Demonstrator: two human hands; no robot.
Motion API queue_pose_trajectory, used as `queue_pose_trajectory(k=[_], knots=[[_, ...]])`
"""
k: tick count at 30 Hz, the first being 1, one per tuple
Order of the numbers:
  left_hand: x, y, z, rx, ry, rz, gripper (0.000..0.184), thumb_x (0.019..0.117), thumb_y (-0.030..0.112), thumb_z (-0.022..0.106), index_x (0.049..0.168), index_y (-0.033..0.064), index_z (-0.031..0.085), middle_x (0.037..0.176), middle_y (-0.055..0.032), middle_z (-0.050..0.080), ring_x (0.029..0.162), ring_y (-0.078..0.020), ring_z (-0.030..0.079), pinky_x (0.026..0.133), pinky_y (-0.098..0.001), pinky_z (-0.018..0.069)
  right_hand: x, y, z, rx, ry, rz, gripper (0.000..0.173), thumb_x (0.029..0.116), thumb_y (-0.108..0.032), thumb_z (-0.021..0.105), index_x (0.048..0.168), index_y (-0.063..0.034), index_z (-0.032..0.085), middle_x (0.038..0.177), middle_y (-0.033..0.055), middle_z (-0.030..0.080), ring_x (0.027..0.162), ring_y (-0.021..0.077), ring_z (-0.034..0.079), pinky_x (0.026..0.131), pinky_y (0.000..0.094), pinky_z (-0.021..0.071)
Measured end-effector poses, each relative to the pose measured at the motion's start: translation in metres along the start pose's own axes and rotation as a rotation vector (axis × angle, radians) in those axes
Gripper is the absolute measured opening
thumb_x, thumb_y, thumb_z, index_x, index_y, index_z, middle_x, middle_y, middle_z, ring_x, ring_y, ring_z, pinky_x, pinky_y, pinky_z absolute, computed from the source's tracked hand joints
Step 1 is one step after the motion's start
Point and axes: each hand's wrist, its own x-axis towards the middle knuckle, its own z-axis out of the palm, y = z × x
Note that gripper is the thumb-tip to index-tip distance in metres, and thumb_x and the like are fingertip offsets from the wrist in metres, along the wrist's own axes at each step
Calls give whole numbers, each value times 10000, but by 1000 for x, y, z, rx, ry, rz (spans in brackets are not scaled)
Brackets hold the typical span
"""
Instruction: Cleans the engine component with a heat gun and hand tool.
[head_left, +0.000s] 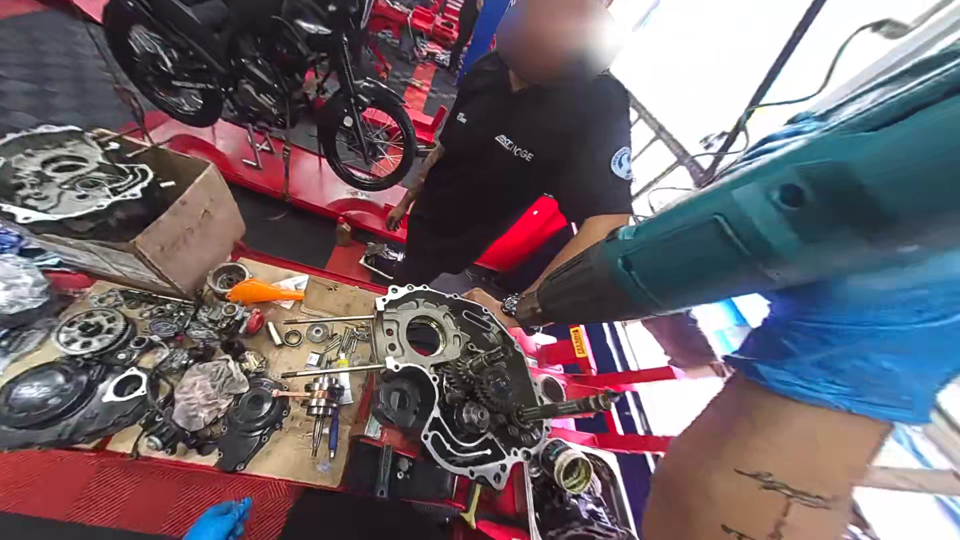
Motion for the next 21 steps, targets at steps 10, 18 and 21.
queue_pose_trajectory(k=[10, 18, 21], knots=[[-143, 285, -94, -33, -299, 1409, 377, 919, 401, 710, 1217, 172, 690, 1143, 24, 718, 1059, -123, 674, 946, -326, 567, -54, -159, -67, 585, 69, -31, 512, 878, -223, 720, 1319, -9, 572, 1194, 143, 665, 1127, 178, 646, 952, 413, 540], [-202, 448, 45, -51, 59, 1819, 1175, 645, 503, 929, 1520, -69, 392, 1480, -208, 532, 1380, -264, 514, 1186, -407, 403, -49, -203, -54, 1599, 133, 278, 198, 1051, -102, 389, 1113, -46, 569, 992, 62, 657, 949, 146, 662, 834, 387, 585], [-201, 465, 59, -138, 130, 1834, 1082, 610, 395, 966, 1443, -94, 478, 1382, -219, 611, 1287, -249, 602, 1125, -388, 472, -48, -232, -72, 1688, 190, 478, 225, 1072, -92, 350, 1090, -37, 567, 959, 71, 648, 903, 148, 660, 810, 374, 578]])
